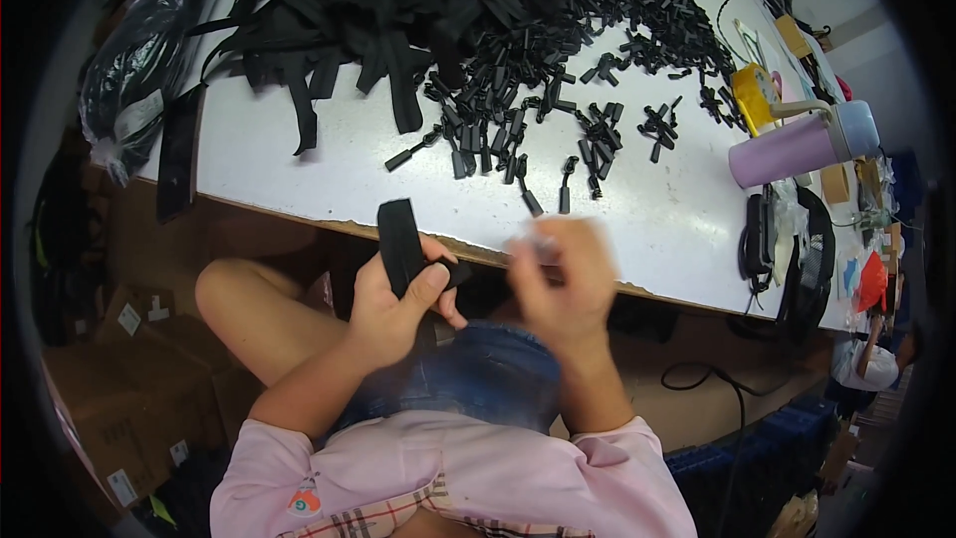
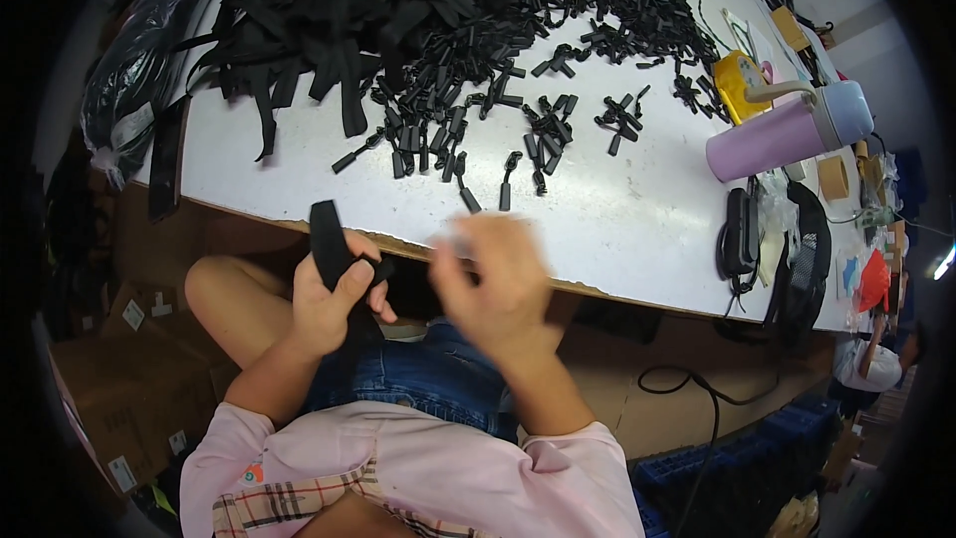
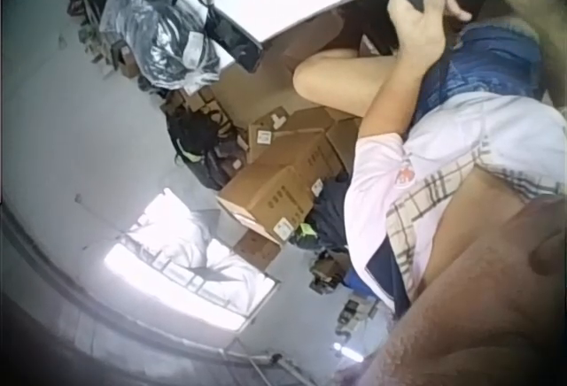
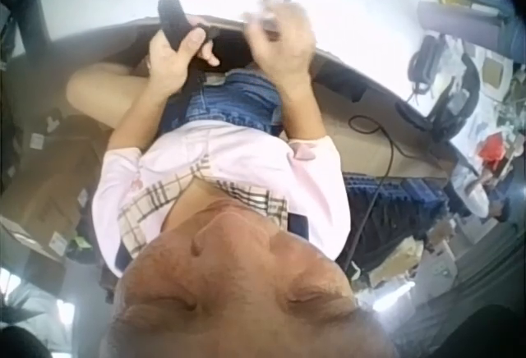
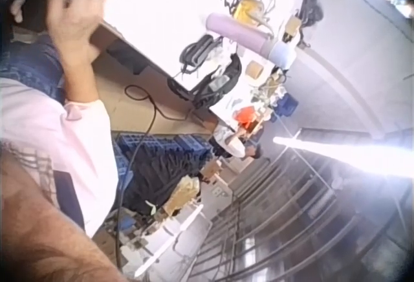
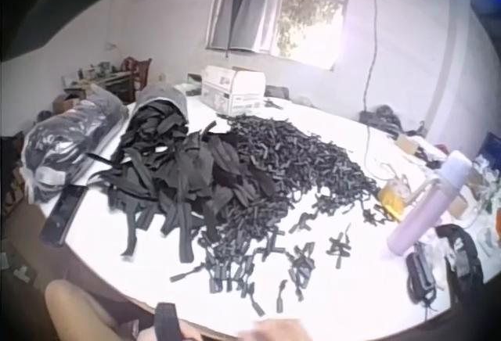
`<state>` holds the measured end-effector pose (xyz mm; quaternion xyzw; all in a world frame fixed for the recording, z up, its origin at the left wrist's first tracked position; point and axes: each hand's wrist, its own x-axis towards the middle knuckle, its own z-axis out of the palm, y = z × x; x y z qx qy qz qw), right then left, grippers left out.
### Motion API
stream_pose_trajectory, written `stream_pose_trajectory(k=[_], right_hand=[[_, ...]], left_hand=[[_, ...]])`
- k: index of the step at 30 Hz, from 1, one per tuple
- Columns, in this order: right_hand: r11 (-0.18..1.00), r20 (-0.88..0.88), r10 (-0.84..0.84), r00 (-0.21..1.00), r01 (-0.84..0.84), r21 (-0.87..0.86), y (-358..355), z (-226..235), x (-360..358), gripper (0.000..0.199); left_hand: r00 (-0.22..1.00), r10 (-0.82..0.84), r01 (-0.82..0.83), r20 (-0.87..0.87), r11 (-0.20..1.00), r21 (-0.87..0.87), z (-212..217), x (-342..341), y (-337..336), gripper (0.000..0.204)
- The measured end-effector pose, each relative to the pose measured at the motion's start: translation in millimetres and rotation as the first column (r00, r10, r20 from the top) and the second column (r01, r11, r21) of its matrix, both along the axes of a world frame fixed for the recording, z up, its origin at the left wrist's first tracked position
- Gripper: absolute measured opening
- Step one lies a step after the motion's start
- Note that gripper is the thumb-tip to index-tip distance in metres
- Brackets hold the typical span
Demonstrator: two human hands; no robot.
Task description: Assembling small plastic components onto black fabric straps at a workbench.
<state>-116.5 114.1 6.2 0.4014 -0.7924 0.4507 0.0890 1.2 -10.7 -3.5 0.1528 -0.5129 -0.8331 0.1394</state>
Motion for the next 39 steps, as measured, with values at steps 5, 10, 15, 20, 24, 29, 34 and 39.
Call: stream_pose_trajectory(k=[5, 10, 15, 20, 24, 29, 34, 39], right_hand=[[0.909, -0.321, -0.29, 0.902, 0.364, 0.201, 16, -7, -49, 0.024], [0.976, 0.045, -0.214, 0.976, 0.215, -0.023, 13, -1, -38, 0.013], [0.937, 0.339, 0.314, 0.887, -0.233, -0.259, 3, 7, 4, 0.013], [0.931, 0.278, 0.34, 0.899, -0.28, -0.232, 0, 10, 10, 0.015], [0.92, 0.05, 0.381, 0.923, -0.373, -0.117, -1, 12, 7, 0.021], [0.933, 0.112, 0.329, 0.938, -0.304, -0.194, -7, 10, 17, 0.022], [0.95, 0.511, 0.272, 0.816, -0.143, -0.277, -3, -3, 31, 0.014], [0.781, 0.676, 0.57, 0.467, -0.053, -0.622, -11, -9, 29, 0.009]], left_hand=[[0.996, -0.089, 0.086, 0.032, 0.991, 0.102, 3, -5, -1, 0.02], [0.984, -0.055, 0.068, 0.171, 0.995, -0.072, 3, -5, 2, 0.017], [0.991, 0.098, -0.029, 0.093, 0.828, -0.56, 5, -3, 4, 0.011], [0.994, 0.09, -0.112, -0.067, 0.777, -0.62, 8, -9, 4, 0.011], [0.995, 0.073, -0.006, 0.068, 0.722, -0.692, 13, -4, 1, 0.01], [0.992, 0.127, -0.106, 0.017, 0.885, -0.452, 7, -4, 4, 0.014], [0.988, 0.145, -0.154, -0.052, 0.905, -0.398, 4, -5, 4, 0.018], [0.999, 0.051, -0.048, 0.017, 0.992, -0.115, 17, -2, 2, 0.016]])
